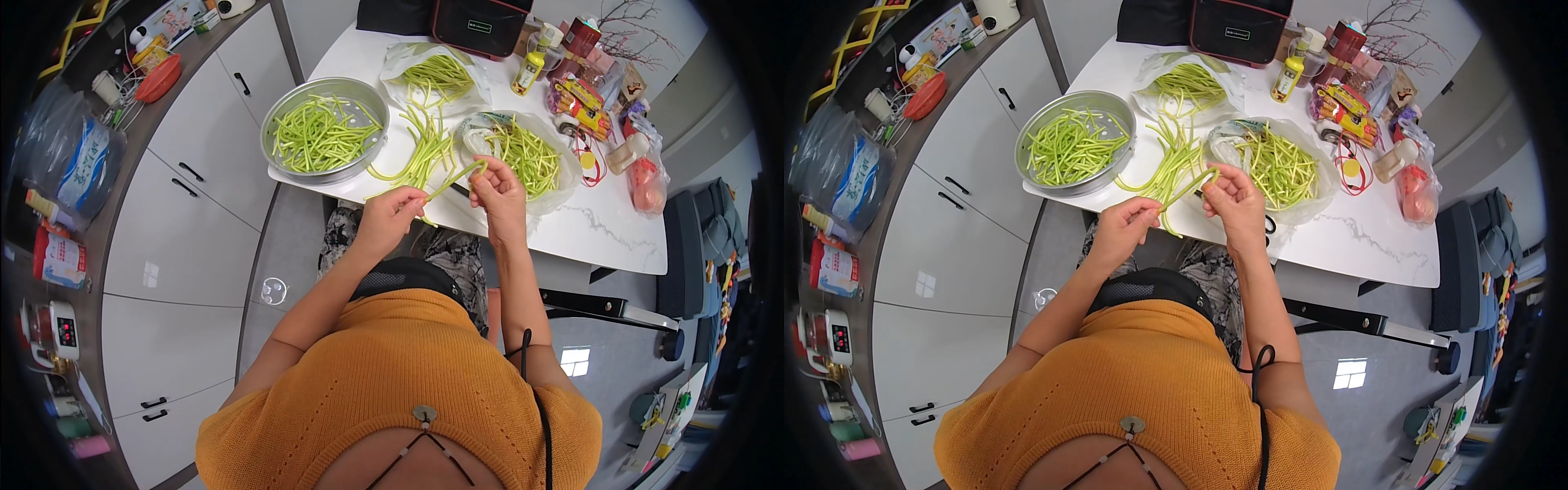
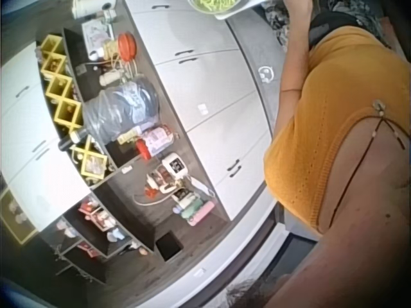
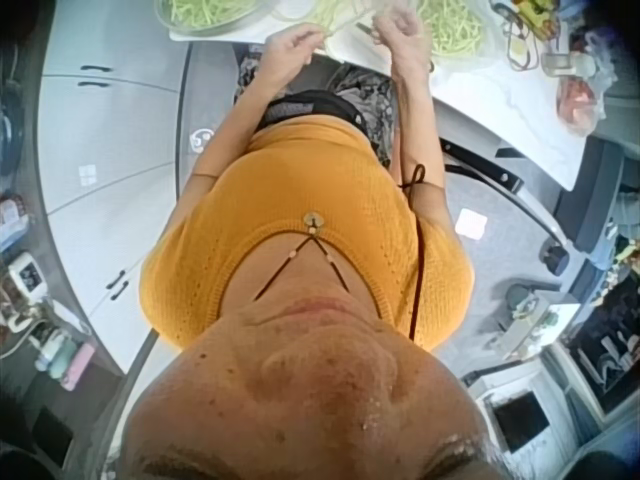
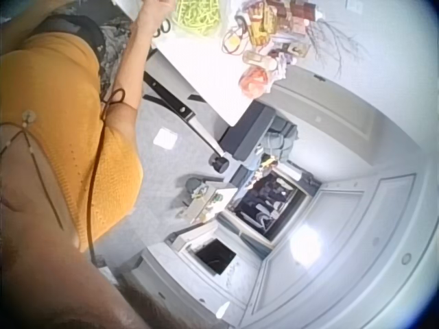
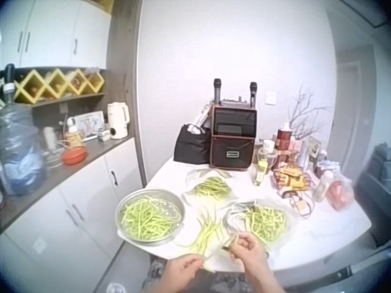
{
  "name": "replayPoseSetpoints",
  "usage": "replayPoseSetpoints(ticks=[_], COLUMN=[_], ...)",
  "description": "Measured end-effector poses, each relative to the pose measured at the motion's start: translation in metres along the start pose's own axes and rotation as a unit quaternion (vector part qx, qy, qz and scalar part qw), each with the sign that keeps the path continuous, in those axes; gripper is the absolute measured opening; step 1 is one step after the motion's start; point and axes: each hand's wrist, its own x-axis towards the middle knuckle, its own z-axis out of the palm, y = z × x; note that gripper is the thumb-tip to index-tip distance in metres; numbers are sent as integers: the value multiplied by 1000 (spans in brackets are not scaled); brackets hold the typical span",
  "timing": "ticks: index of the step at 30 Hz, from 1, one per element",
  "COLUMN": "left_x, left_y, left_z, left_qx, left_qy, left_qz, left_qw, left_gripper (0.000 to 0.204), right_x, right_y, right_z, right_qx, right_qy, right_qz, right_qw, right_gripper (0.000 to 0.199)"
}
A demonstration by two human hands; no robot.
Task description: The person prepares long green beans by hand on a kitchen counter, snapping off the ends and stripping the strings before placing the cleaned beans into a metal bowl.
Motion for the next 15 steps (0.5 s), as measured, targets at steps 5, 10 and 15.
replayPoseSetpoints(ticks=[5,10,15], left_x=[-2,-2,8], left_y=[4,7,11], left_z=[4,3,-9], left_qx=[-46,-81,-124], left_qy=[-54,-51,31], left_qz=[-46,-71,-46], left_qw=[996,993,991], left_gripper=[17,13,17], right_x=[3,-7,-12], right_y=[13,10,8], right_z=[-10,8,3], right_qx=[-95,-354,-425], right_qy=[18,16,-80], right_qz=[-46,-187,-141], right_qw=[994,916,890], right_gripper=[14,10,12])
